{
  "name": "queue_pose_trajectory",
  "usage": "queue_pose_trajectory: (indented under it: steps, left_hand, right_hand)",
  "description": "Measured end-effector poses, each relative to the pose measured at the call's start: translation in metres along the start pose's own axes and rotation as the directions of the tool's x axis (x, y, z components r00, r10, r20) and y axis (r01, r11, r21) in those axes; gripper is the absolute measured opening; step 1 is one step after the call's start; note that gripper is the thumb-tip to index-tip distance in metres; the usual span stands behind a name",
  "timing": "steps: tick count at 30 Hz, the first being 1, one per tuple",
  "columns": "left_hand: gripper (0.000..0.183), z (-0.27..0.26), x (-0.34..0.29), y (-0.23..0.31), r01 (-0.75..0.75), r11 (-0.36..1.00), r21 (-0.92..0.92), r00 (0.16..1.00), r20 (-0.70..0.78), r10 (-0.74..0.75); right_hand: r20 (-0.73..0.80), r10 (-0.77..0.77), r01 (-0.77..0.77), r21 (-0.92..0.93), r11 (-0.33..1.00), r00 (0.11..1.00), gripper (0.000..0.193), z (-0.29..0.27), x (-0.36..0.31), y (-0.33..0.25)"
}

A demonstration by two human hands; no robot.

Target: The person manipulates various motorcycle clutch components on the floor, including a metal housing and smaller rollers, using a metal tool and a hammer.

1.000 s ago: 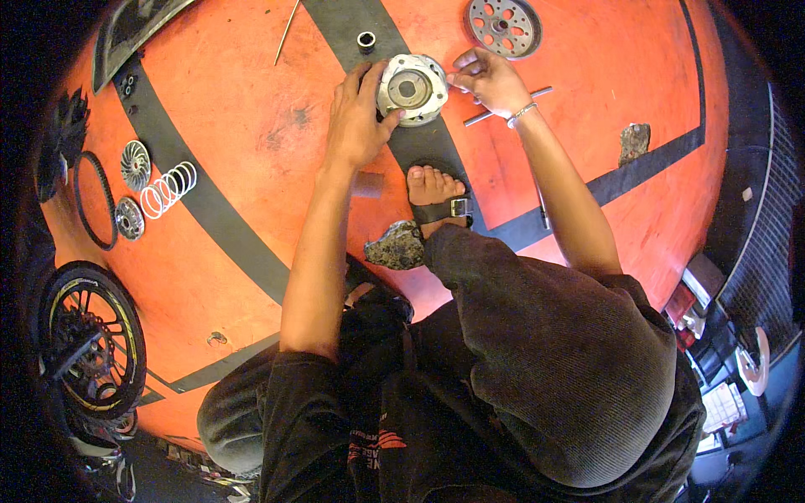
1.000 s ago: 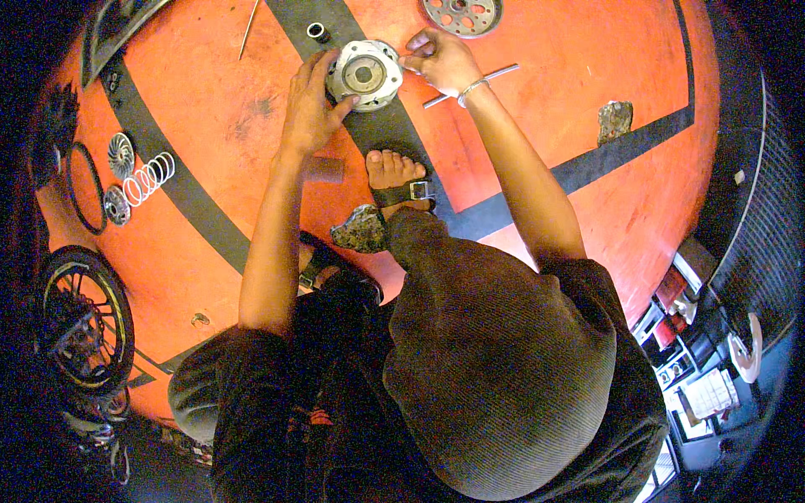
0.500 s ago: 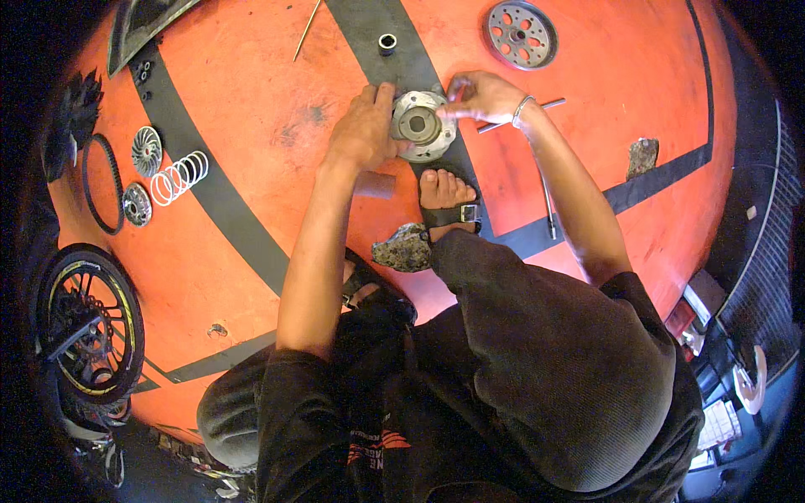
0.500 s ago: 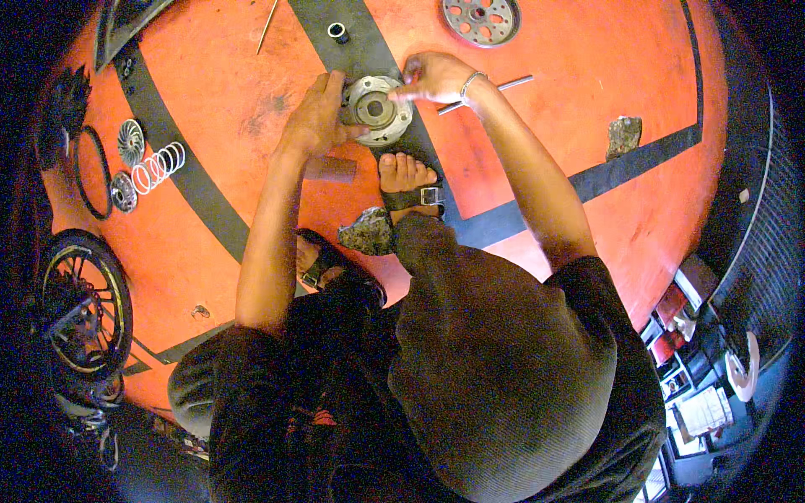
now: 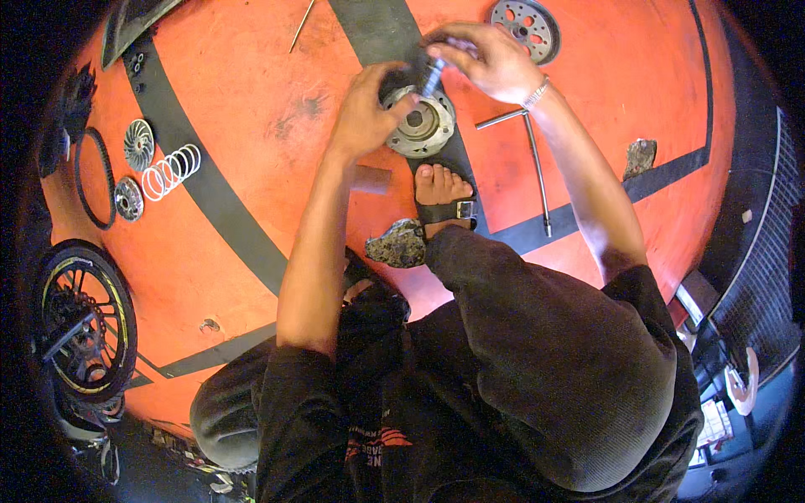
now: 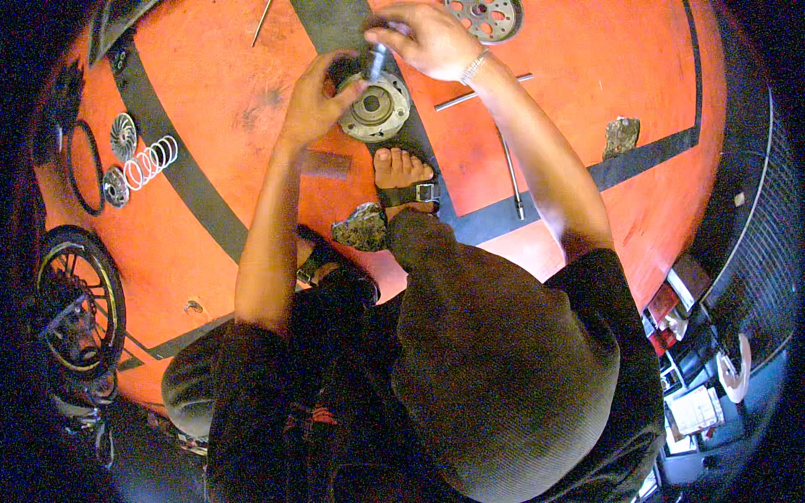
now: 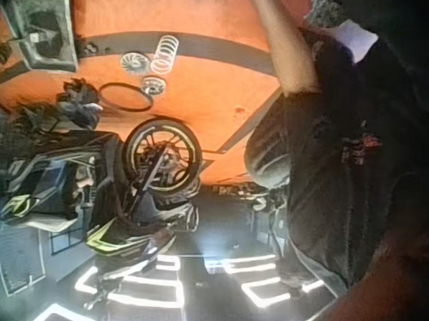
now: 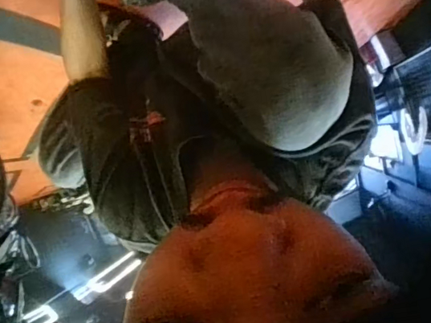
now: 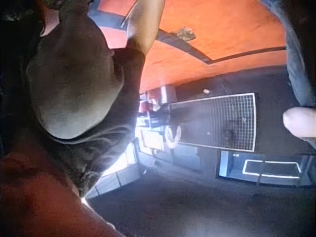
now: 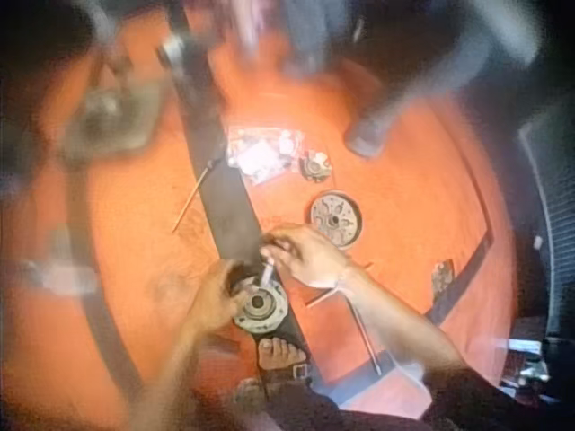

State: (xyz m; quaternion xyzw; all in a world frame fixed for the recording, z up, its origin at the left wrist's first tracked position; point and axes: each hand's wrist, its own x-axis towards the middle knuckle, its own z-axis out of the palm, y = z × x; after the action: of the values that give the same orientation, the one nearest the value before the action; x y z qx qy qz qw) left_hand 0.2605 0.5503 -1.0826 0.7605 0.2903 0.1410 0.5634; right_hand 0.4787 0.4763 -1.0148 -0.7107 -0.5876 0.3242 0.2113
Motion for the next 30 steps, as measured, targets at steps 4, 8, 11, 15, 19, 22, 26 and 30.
queue_pose_trajectory:
  steps: [4,8,11,15,19,22,26,30]
  left_hand:
    - [0.05,0.026,-0.001,-0.005,-0.086,0.992,-0.09,0.995,0.046,0.09]
    - [0.056,0.039,0.001,-0.002,-0.111,0.985,0.132,0.991,0.085,0.101]
    - [0.047,0.038,-0.001,-0.005,-0.083,0.988,0.129,0.995,0.059,0.076]
    - [0.049,0.044,0.005,0.006,-0.043,0.996,0.078,0.997,0.06,0.038]
    - [0.051,0.046,-0.005,0.005,-0.048,0.972,0.232,0.998,0.061,0.035]
    - [0.05,0.049,-0.008,0.009,-0.063,0.965,0.256,0.998,0.045,0.053]
    - [0.049,0.052,-0.016,0.017,-0.074,0.953,0.295,0.99,0.134,0.036]
    - [0.046,0.055,-0.024,0.014,-0.071,0.958,0.277,0.996,0.067,0.054]
  right_hand:
    - [0.043,-0.065,0.058,0.148,0.987,0.997,0.03,0.016,-0.03,0.007]
    - [0.187,-0.044,0.023,0.112,0.993,0.981,0.025,0.019,-0.032,0.002]
    - [0.175,-0.086,0.075,0.068,0.995,0.981,0.023,0.016,-0.029,-0.007]
    - [0.175,-0.087,0.087,0.012,0.996,0.981,0.023,0.002,-0.021,-0.003]
    - [0.296,-0.013,0.017,-0.011,1.0,0.955,0.019,0.004,-0.021,-0.016]
    - [0.316,-0.037,0.023,0.047,0.999,0.948,0.016,0.008,-0.024,-0.006]
    - [0.213,-0.102,0.102,0.012,0.995,0.972,0.021,0.015,-0.03,0.004]
    - [0.299,-0.068,0.055,0.049,0.997,0.952,0.022,0.014,-0.026,-0.005]
